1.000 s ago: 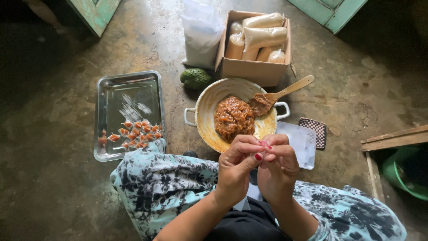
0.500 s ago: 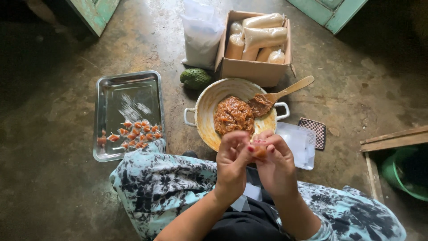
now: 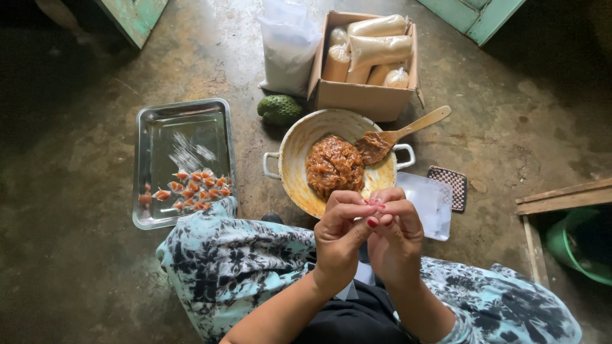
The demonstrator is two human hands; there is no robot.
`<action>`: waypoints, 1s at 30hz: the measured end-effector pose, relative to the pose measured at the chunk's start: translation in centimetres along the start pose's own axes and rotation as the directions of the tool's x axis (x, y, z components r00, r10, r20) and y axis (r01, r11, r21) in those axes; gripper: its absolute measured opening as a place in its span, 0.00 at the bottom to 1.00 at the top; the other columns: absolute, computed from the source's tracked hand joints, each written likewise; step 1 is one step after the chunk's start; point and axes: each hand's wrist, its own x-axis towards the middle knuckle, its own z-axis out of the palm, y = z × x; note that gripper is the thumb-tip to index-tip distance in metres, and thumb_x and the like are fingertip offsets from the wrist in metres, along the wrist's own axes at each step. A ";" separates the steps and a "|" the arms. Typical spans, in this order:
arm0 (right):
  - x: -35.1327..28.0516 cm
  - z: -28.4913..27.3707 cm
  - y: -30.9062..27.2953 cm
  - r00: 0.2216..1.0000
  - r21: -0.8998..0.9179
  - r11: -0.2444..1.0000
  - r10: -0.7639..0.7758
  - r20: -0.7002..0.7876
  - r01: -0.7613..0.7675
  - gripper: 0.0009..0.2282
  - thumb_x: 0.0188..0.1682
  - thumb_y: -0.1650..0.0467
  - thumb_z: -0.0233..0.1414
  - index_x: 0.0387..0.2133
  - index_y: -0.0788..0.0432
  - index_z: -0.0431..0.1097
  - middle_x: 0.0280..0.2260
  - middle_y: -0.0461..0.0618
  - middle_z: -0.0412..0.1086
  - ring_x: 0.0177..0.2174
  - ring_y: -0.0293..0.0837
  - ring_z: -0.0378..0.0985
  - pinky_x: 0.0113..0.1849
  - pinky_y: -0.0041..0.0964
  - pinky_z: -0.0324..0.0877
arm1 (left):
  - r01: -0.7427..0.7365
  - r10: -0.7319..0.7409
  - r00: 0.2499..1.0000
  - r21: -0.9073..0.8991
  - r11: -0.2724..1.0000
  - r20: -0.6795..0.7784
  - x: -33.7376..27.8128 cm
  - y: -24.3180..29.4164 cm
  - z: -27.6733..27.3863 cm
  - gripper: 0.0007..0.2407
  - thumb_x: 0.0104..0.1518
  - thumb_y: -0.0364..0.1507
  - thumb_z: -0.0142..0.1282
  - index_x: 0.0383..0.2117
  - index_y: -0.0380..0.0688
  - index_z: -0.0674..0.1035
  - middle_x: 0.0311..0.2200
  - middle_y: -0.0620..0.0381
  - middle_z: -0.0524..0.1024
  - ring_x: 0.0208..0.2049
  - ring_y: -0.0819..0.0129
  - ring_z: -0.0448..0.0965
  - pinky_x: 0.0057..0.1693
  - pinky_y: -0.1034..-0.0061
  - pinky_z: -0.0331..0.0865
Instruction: Rolling small balls of dough and placing them on a metal tray
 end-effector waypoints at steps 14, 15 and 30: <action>0.0 -0.2 0.2 1.000 -0.042 0.999 0.005 0.025 -0.004 0.09 0.58 0.63 0.51 0.38 0.56 0.71 0.41 0.48 0.61 0.38 0.40 0.63 0.46 0.32 0.62 | -0.009 0.010 1.000 -0.050 0.999 0.002 -0.2 -0.4 -0.1 0.05 0.59 0.22 0.60 0.38 0.48 0.83 0.43 0.56 0.69 0.47 0.71 0.74 0.58 0.77 0.72; 0.0 -0.3 0.2 1.000 -0.042 0.999 0.006 0.025 -0.004 0.09 0.58 0.63 0.51 0.38 0.56 0.71 0.41 0.48 0.61 0.38 0.40 0.63 0.46 0.32 0.62 | -0.009 0.009 1.000 -0.050 0.999 0.002 -0.2 -0.4 -0.1 0.05 0.59 0.22 0.60 0.38 0.48 0.83 0.43 0.56 0.69 0.47 0.71 0.74 0.58 0.77 0.72; 2.5 -3.8 0.3 0.955 -0.813 0.503 -0.187 0.230 0.294 0.13 0.45 0.80 0.60 0.43 0.61 0.78 0.39 0.54 0.65 0.43 0.51 0.71 0.49 0.42 0.68 | 0.540 -0.677 0.729 -0.524 0.659 -0.100 1.3 -3.6 -2.4 0.12 0.59 0.23 0.59 0.48 0.34 0.77 0.34 0.42 0.83 0.29 0.58 0.87 0.30 0.74 0.82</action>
